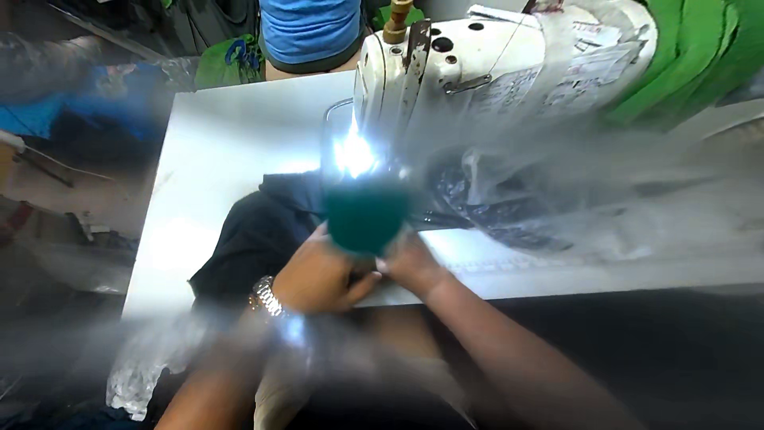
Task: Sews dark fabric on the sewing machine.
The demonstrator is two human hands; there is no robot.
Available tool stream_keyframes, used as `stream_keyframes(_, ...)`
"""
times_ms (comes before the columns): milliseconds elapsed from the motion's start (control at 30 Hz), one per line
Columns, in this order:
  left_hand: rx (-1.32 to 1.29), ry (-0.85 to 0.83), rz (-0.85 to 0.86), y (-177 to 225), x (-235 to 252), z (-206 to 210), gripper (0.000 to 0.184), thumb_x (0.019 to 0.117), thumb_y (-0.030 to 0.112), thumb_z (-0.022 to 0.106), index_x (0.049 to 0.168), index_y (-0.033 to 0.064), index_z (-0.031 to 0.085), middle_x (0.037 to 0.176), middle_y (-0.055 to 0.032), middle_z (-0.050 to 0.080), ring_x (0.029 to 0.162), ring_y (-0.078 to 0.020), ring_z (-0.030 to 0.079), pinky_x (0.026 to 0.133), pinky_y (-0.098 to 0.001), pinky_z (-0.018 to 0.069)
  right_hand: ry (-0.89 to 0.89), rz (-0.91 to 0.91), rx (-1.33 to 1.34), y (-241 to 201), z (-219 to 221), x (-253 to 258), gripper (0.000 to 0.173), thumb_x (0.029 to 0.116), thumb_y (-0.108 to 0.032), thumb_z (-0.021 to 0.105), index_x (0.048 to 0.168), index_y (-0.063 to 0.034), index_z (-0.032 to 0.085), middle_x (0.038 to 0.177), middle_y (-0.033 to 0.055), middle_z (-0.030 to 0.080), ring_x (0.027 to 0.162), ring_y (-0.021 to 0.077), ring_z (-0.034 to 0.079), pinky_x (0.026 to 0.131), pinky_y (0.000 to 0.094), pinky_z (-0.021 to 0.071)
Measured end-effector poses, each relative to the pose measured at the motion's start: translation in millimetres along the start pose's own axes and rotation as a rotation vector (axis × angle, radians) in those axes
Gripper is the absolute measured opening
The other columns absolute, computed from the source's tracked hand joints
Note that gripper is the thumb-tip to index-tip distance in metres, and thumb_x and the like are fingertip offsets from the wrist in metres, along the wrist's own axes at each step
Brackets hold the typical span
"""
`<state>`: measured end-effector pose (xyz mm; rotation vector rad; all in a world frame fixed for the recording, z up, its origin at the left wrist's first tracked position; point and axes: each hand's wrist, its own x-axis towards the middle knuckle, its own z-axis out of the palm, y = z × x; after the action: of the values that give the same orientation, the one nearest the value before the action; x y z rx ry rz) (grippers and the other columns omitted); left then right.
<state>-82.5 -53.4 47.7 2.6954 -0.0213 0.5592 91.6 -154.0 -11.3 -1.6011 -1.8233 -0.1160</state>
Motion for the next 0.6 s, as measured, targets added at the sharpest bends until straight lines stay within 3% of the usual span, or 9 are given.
stream_keyframes(67, -0.063, 0.051, -0.091, 0, 0, 12, 0.029, 0.0992, 0.03, 0.06, 0.081, 0.0102, 0.07, 0.087, -0.0031, 0.069, 0.099, -0.0178, 0.068, 0.117, -0.0513, 0.0387, 0.028, -0.052, 0.007, -12, 0, -15, 0.015, 0.0839, -0.005, 0.064, 0.093, 0.0022, 0.075, 0.102, 0.0177, 0.076, 0.108, 0.0354, 0.072, 0.108, 0.0564, 0.047)
stream_keyframes(133, -0.007, 0.016, -0.267, -3, -4, 24, 0.038, 0.1052, 0.037, 0.05, 0.118, 0.0092, 0.073, 0.125, -0.0066, 0.071, 0.131, -0.0221, 0.059, 0.123, -0.0616, 0.0227, 0.023, -0.037, 0.004, -23, -1, -36, 0.018, 0.0887, -0.009, 0.058, 0.089, 0.0007, 0.072, 0.101, 0.0159, 0.074, 0.11, 0.0321, 0.07, 0.109, 0.0515, 0.047)
stream_keyframes(167, 0.071, -0.034, -0.361, -5, -7, 31, 0.046, 0.1076, 0.04, 0.041, 0.136, 0.0145, 0.067, 0.14, -0.0039, 0.065, 0.14, -0.0224, 0.052, 0.123, -0.0661, 0.0155, 0.011, -0.022, 0.004, -26, -3, -46, 0.02, 0.0906, -0.01, 0.056, 0.092, 0.0011, 0.073, 0.106, 0.0164, 0.074, 0.113, 0.0327, 0.069, 0.11, 0.0525, 0.0469)
stream_keyframes(200, 0.15, -0.075, -0.439, -5, -11, 40, 0.051, 0.109, 0.042, 0.034, 0.147, 0.0195, 0.059, 0.148, -0.0019, 0.059, 0.144, -0.0232, 0.049, 0.122, -0.0695, 0.0112, -0.003, 0.001, 0.011, -28, -4, -56, 0.023, 0.093, -0.009, 0.055, 0.097, 0.0019, 0.075, 0.115, 0.0174, 0.074, 0.12, 0.0333, 0.068, 0.111, 0.0534, 0.046)
stream_keyframes(300, 0.329, -0.077, -0.52, 0, -22, 65, 0.055, 0.1096, 0.046, 0.026, 0.145, 0.0214, 0.061, 0.152, -0.0008, 0.056, 0.142, -0.0266, 0.05, 0.119, -0.0739, 0.0122, -0.006, 0.039, 0.01, -31, -3, -70, 0.028, 0.0938, -0.007, 0.053, 0.107, 0.0023, 0.075, 0.126, 0.018, 0.071, 0.127, 0.0329, 0.064, 0.113, 0.0522, 0.0442)
stream_keyframes(600, 0.341, -0.086, -0.519, -15, -14, 66, 0.052, 0.1086, 0.041, 0.027, 0.149, 0.0256, 0.057, 0.155, 0.0043, 0.052, 0.148, -0.0218, 0.044, 0.119, -0.0727, 0.0112, -0.012, 0.074, -0.018, -23, -4, -52, 0.026, 0.0919, -0.004, 0.053, 0.103, 0.0025, 0.076, 0.118, 0.0176, 0.074, 0.12, 0.0342, 0.067, 0.11, 0.0521, 0.0478)
